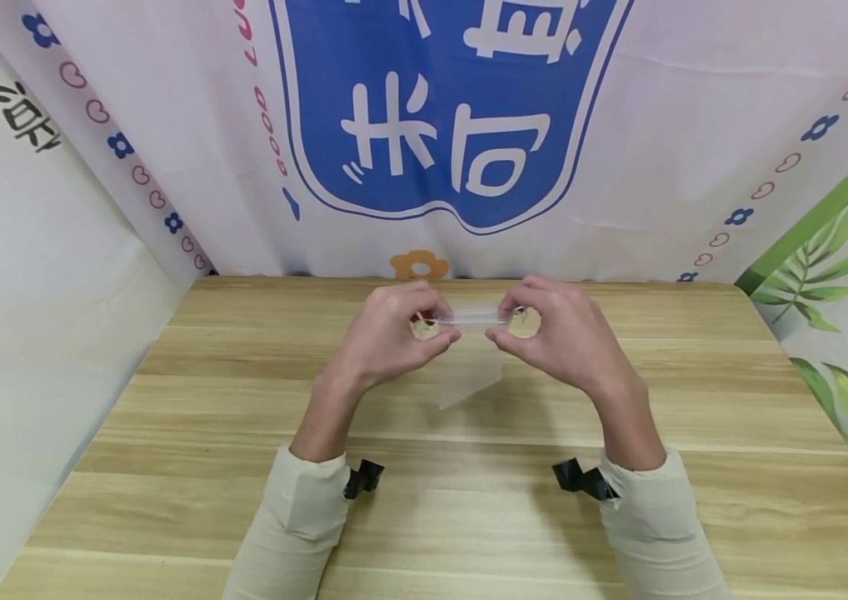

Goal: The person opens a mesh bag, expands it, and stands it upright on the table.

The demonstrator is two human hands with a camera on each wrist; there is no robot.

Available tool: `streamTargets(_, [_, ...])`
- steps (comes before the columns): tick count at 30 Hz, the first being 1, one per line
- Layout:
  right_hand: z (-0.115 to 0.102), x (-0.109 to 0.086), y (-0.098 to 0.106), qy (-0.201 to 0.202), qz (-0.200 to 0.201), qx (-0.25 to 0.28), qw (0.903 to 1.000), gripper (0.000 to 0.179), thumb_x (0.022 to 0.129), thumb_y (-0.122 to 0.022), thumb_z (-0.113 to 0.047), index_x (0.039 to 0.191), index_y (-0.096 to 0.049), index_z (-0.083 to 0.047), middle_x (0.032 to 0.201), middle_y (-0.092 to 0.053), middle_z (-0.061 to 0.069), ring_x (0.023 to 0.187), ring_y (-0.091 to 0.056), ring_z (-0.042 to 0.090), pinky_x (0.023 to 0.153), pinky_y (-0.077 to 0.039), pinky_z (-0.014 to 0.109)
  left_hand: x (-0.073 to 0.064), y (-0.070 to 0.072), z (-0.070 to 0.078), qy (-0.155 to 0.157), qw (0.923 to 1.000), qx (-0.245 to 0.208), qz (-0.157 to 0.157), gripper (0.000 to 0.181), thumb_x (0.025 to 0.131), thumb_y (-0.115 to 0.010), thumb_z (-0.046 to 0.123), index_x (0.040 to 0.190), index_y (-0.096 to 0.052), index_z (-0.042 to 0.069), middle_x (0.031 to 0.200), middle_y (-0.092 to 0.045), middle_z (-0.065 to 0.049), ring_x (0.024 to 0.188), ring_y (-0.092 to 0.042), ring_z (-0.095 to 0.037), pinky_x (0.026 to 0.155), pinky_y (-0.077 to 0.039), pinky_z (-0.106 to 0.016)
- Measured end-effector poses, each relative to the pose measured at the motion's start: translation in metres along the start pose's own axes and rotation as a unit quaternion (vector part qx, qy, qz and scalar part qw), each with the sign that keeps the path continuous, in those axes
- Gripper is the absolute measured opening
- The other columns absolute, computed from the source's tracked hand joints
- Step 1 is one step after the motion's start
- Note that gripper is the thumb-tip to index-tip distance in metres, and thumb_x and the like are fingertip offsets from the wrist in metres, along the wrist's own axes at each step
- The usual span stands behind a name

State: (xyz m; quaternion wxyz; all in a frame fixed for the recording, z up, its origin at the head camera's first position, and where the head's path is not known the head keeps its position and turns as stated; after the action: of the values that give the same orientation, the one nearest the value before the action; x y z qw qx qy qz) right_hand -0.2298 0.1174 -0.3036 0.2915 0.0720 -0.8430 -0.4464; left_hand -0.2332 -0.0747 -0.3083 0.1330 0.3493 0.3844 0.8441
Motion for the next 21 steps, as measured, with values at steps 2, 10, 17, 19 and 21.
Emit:
streamTargets(2, [0.0012,-0.0004,0.0011,-0.002,0.001,-0.003,1.0000,0.016,0.086,-0.089,-0.021,0.090,-0.075,-0.014,0.094,-0.075,0.001,0.082,-0.067,0.021,0.077,-0.054,0.039,-0.0001,0.0003,-0.0002,0.001,1.0000,-0.004,-0.007,0.016,0.087,-0.089,0.016,0.092,-0.076,0.008,0.092,-0.076,-0.004,0.083,-0.068,-0.017,0.076,-0.061,-0.032])
streamTargets(10, [0.0016,-0.0009,0.0022,0.002,0.003,0.008,1.0000,0.016,0.086,-0.089,-0.020,0.091,-0.076,-0.013,0.094,-0.075,0.002,0.084,-0.067,0.021,0.078,-0.054,0.039,-0.0002,-0.0001,0.0006,-0.005,0.9994,-0.027,-0.021,0.019,0.086,-0.090,0.014,0.090,-0.072,0.009,0.093,-0.074,-0.004,0.085,-0.068,-0.016,0.076,-0.061,-0.030])
streamTargets(17, [-0.0002,-0.0013,0.0027,0.021,-0.003,0.050,0.9985,0.022,0.086,-0.090,-0.015,0.106,-0.080,-0.011,0.105,-0.077,0.003,0.096,-0.071,0.021,0.088,-0.058,0.042,0.0000,0.0002,0.0030,-0.025,0.9958,-0.087,-0.016,0.016,0.088,-0.086,0.006,0.094,-0.072,0.007,0.093,-0.073,-0.004,0.085,-0.068,-0.015,0.078,-0.062,-0.029])
streamTargets(19, [-0.0006,-0.0008,0.0022,0.020,-0.004,0.050,0.9986,0.018,0.087,-0.089,-0.015,0.103,-0.080,-0.011,0.102,-0.077,0.003,0.095,-0.071,0.020,0.088,-0.058,0.041,0.0000,-0.0002,0.0034,-0.028,0.9954,-0.091,-0.016,0.016,0.088,-0.086,0.004,0.096,-0.072,0.007,0.095,-0.073,-0.005,0.085,-0.068,-0.017,0.078,-0.062,-0.030])
streamTargets(21, [-0.0009,-0.0005,0.0019,0.018,-0.002,0.047,0.9988,0.013,0.089,-0.087,-0.013,0.098,-0.079,-0.010,0.097,-0.077,0.003,0.092,-0.072,0.020,0.087,-0.059,0.041,-0.0001,-0.0007,0.0039,-0.027,0.9959,-0.085,-0.015,0.017,0.088,-0.086,0.004,0.099,-0.073,0.007,0.097,-0.074,-0.005,0.086,-0.068,-0.018,0.078,-0.062,-0.030])
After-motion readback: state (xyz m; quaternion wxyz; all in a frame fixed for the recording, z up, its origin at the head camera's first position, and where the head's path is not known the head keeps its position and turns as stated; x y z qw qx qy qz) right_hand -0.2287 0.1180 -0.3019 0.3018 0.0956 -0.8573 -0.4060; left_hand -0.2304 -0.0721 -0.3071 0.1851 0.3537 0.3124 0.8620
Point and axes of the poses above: each hand's wrist, its own x-axis towards the middle knuckle, its own y-axis out of the back of the hand, z = x × y, the point moved 7 cm from there along x, towards the middle knuckle
